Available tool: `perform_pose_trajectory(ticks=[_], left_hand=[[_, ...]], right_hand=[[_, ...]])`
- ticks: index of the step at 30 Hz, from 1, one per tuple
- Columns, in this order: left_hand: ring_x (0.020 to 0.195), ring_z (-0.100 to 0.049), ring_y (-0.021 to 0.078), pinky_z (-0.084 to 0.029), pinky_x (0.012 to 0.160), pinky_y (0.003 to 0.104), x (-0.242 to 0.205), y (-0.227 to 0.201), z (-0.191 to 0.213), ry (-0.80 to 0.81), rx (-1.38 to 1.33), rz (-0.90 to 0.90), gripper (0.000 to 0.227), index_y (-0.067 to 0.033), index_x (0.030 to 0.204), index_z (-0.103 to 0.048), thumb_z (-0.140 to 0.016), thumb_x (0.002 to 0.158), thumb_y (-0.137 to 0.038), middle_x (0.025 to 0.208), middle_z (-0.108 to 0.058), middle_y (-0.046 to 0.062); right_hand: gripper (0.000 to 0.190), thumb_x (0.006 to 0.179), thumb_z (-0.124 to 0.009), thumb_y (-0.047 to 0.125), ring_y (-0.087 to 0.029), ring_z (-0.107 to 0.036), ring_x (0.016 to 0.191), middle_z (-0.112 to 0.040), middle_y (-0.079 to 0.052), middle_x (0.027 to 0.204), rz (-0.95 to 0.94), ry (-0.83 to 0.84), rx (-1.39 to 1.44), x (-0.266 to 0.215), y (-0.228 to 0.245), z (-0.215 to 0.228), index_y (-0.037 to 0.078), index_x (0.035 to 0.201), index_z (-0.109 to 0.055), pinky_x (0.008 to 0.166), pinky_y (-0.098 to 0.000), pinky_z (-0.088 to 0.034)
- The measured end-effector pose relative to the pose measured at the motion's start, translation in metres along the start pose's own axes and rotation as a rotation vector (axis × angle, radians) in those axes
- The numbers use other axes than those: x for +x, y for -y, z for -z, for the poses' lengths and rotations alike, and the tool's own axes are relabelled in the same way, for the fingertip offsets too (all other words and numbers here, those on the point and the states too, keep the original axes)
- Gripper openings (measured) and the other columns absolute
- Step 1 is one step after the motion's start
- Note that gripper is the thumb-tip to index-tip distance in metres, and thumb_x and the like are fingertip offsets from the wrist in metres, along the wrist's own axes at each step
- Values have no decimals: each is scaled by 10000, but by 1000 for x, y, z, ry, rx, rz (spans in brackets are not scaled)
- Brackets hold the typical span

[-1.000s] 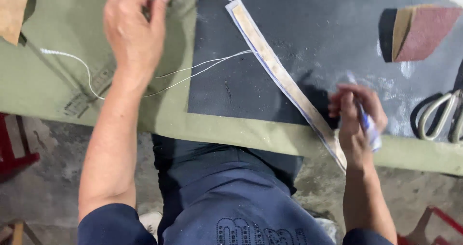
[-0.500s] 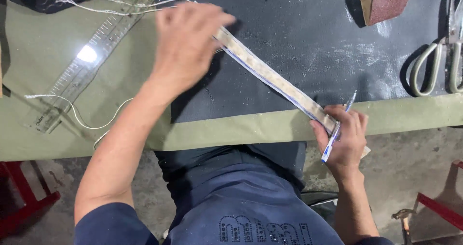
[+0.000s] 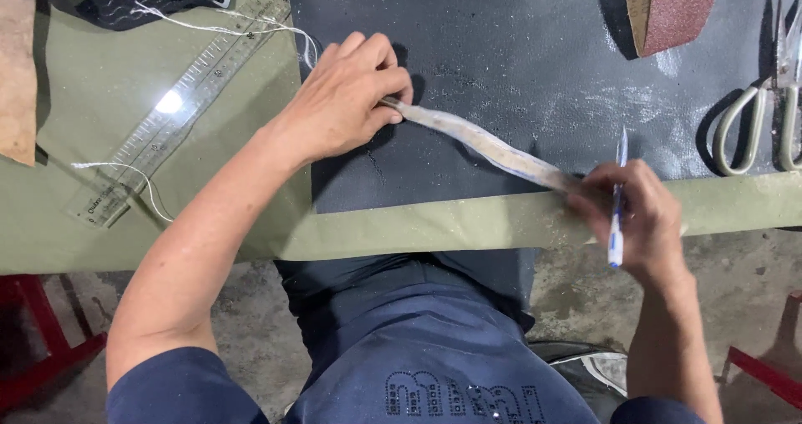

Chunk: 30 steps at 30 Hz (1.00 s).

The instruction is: Sanding a leather strip and marking it with a pen and ruler for preparation.

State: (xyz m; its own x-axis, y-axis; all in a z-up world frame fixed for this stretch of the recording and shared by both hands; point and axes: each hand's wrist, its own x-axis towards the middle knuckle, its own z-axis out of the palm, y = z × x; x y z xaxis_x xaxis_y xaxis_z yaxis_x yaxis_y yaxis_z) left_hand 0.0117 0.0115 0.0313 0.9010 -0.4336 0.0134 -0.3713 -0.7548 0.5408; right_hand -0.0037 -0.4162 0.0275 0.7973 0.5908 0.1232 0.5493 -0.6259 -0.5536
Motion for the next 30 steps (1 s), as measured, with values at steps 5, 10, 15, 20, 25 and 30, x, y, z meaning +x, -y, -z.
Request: perform_pose_trajectory(ticks=[5, 10, 15, 20, 25, 30], left_hand=[[787, -537, 275, -358, 721, 443, -26, -17, 27, 92, -109, 204, 49, -168, 1046, -603, -633, 1008, -176, 845, -630, 38], [721, -539, 263, -408, 674, 463, -43, -24, 41, 286, -121, 571, 151, -197, 1147, -621, -513, 1045, -226, 754, -624, 77], [652, -639, 336, -438, 825, 490, -53, -21, 12, 49, 174, 467, 96, -66, 1073, -621, -650, 991, -106, 745, -686, 86], [1011, -528, 282, -347, 882, 456, -58, -45, -11, -277, 645, 315, 541, -156, 1193, -615, -873, 755, -339, 1160, -553, 44], [1440, -448, 301, -331, 1103, 615, -36, -92, -73, -207, 383, 191, 747, -228, 1485, -531, -743, 868, -592, 1532, -527, 26], [1560, -217, 377, -316, 1167, 613, -27, -109, -98, -149, 301, 117, 851, -127, 1598, -404, -615, 986, -680, 1681, -299, 67]], right_hand=[[258, 968, -867, 126, -139, -506, 668, -674, -85, 945, -125, 31, 41, 40, 0, 17, 38, 1118, -676, 633, -290, -409], [315, 1011, -914, 259, -151, -441, 676, -610, -42, 859, -50, 16, -46, 77, -33, 8, 67, 1124, -692, 689, -320, -389], [341, 1032, -889, 219, -302, -623, 907, -668, -171, 1018, 186, 12, -193, 89, -48, 3, -40, 1132, -691, 795, -403, -489], [433, 1124, -745, 454, -350, -546, 931, -637, -134, 1045, 174, -162, -417, 67, -55, 9, 43, 1211, -638, 853, -456, -347], [299, 1048, -789, 160, -368, -656, 1102, -684, -221, 1209, 177, -211, -66, 63, 10, -21, -14, 1216, -614, 976, -437, -459], [315, 996, -754, 218, -379, -468, 1460, -542, -212, 1511, 330, 40, -30, 73, 53, -55, 29, 1185, -586, 1210, -567, -358]])
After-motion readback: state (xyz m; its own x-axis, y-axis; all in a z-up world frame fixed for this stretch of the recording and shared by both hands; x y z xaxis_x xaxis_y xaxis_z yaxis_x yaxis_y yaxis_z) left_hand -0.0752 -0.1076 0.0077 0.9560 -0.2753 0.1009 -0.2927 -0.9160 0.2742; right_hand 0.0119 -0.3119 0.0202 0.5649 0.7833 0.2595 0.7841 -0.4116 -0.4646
